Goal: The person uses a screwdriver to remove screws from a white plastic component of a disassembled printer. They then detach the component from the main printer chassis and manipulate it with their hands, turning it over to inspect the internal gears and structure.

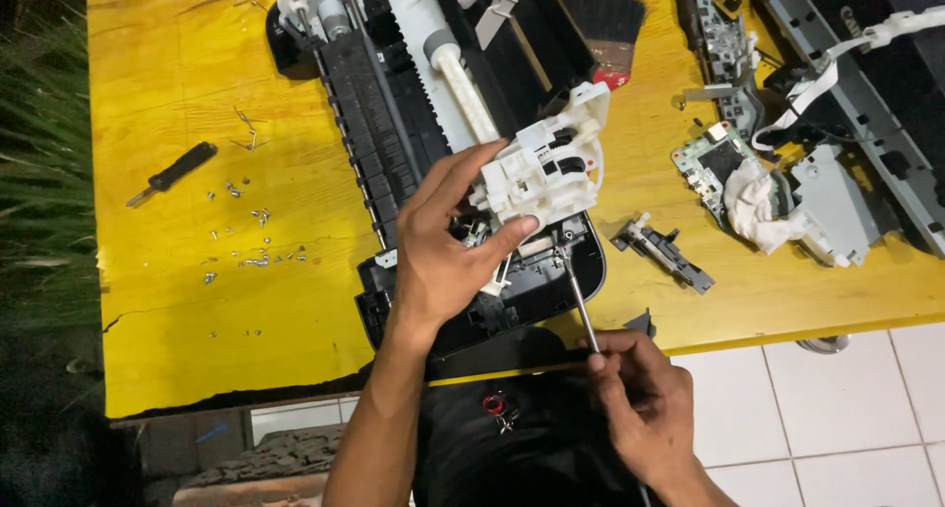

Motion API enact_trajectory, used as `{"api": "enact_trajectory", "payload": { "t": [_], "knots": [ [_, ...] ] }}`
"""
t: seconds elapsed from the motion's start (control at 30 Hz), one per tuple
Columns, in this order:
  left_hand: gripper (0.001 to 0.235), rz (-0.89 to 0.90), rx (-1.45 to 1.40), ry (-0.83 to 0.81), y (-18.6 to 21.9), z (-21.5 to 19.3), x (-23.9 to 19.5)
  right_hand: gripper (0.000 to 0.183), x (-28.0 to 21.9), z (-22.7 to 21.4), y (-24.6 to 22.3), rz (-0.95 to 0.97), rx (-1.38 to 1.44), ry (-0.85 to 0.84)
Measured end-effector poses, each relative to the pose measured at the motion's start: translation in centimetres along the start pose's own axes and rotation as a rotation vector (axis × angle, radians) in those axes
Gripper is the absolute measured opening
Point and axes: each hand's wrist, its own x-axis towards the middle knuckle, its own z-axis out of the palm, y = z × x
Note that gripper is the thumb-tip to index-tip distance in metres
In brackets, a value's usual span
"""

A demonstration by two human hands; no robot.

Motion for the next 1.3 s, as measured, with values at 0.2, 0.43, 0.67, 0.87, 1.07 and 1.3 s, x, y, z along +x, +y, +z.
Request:
{"api": "enact_trajectory", "payload": {
  "t": [0.2,0.43,0.67,0.87,1.07,1.3],
  "knots": [
    [0.055,-0.093,-0.023,0.02,0.6,-0.7,0.3,0.023,0.3,-0.6,-0.6,0.011,-0.002,0.046],
    [0.058,-0.179,-0.192,0.035,0.2,-0.9,0.3,0.02,0.8,-0.9,-0.9,-0.023,0.029,0.034],
    [0.063,-0.183,-0.419,0.159,-0.9,-0.9,0.0,0.02,0.8,-0.9,-1.9,-0.014,0.03,0.03],
    [0.06,-0.178,-0.498,0.21,-0.3,-1.0,0.7,0.029,1.1,-0.4,-3.2,0.03,0.052,0.037],
    [0.053,-0.175,-0.579,0.283,0.1,-1.9,1.6,0.026,1.6,-0.4,-3.5,-0.011,0.055,0.012],
    [0.047,-0.18,-0.653,0.317,-0.2,-2.3,2.0,0.027,1.6,-0.2,-3.2,0.021,0.11,-0.016]
  ]
}}
